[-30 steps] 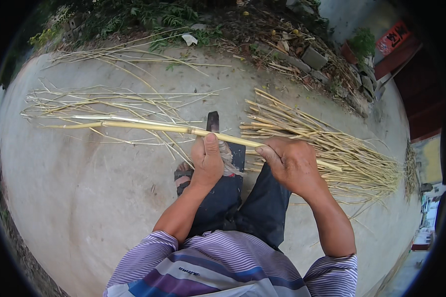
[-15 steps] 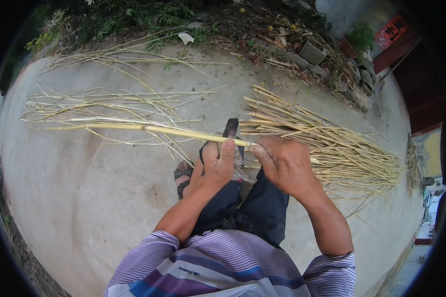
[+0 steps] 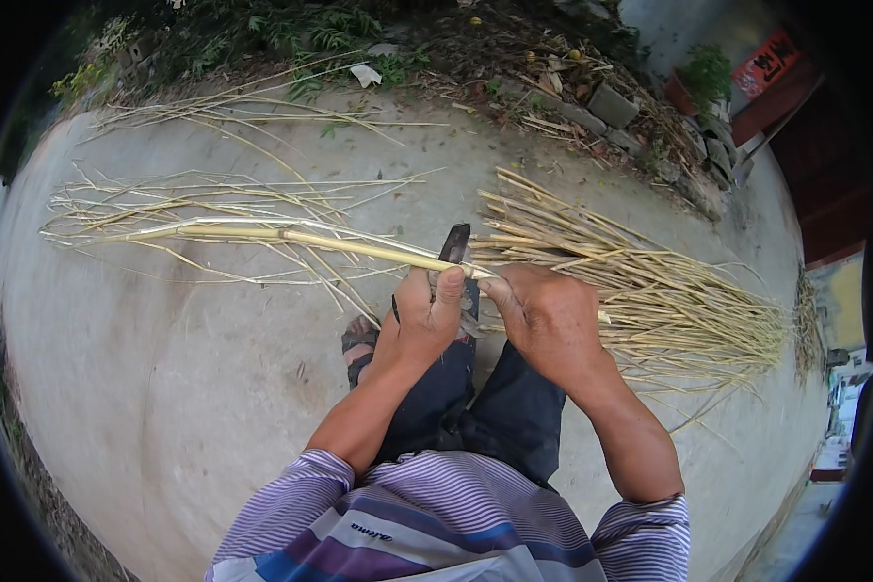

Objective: The person sits on a concrete surface and uses a knife to peel the outer layer off long, thin sticks. They hold each stick with both hands, scrape the surface, and then place the processed stick onto a growing pile on the ground.

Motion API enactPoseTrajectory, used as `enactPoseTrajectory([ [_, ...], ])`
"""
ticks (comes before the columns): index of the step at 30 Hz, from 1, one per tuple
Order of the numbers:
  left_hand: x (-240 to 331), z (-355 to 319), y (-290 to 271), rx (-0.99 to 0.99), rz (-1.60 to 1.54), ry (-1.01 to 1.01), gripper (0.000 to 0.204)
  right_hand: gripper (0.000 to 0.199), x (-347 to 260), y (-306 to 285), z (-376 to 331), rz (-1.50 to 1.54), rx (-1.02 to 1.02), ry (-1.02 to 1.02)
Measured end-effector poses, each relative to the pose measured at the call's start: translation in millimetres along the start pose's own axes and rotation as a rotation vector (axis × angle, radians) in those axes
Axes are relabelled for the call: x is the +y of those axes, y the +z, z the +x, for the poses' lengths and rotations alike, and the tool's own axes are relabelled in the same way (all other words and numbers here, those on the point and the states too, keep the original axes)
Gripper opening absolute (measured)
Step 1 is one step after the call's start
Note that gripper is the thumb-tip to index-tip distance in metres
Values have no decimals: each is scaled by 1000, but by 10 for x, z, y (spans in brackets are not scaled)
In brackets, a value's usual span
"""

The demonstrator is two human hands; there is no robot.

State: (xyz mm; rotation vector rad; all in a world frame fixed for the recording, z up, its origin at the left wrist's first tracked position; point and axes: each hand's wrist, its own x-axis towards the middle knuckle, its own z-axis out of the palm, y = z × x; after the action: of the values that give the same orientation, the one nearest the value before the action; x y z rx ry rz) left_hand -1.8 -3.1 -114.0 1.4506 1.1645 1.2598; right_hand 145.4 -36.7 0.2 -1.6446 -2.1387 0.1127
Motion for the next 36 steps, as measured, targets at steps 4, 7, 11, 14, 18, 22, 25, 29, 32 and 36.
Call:
enactPoseTrajectory([
  [4, -31, -9, -61, -48, -71, 13, 67, 24, -1, -25, -1, -34, -63, -8],
  [7, -45, -8, -64, 132, -172, -117, 62, 20, 79, -136, -30, -94, -102, -45],
  [11, -464, -24, -62, 92, -273, -68, 53, 17, 162, -197, -105, -97, -107, -51],
  [14, -251, -131, -99, 11, -469, -132, 53, 15, 148, -130, -145, -12, -39, -48],
  [18, -187, -189, 42, -208, -365, 82, 51, 10, 43, -37, -208, 96, -50, -37],
  [22, -87, -217, 92, -252, -435, 96, 46, 14, -92, -100, -200, 146, -59, 8],
  [25, -126, -211, 36, -273, -375, 118, 43, 18, -86, -150, -220, 190, -133, 91],
  [29, -172, -271, 14, -312, -414, 67, 42, 18, -66, -182, -275, 273, -242, 175],
  [32, -150, -294, -39, -320, -416, 16, 45, 21, 98, -100, -341, 428, -303, 243],
  [36, -257, -347, -72, -290, -386, -23, 48, 28, 132, -43, -364, 662, -393, 379],
])
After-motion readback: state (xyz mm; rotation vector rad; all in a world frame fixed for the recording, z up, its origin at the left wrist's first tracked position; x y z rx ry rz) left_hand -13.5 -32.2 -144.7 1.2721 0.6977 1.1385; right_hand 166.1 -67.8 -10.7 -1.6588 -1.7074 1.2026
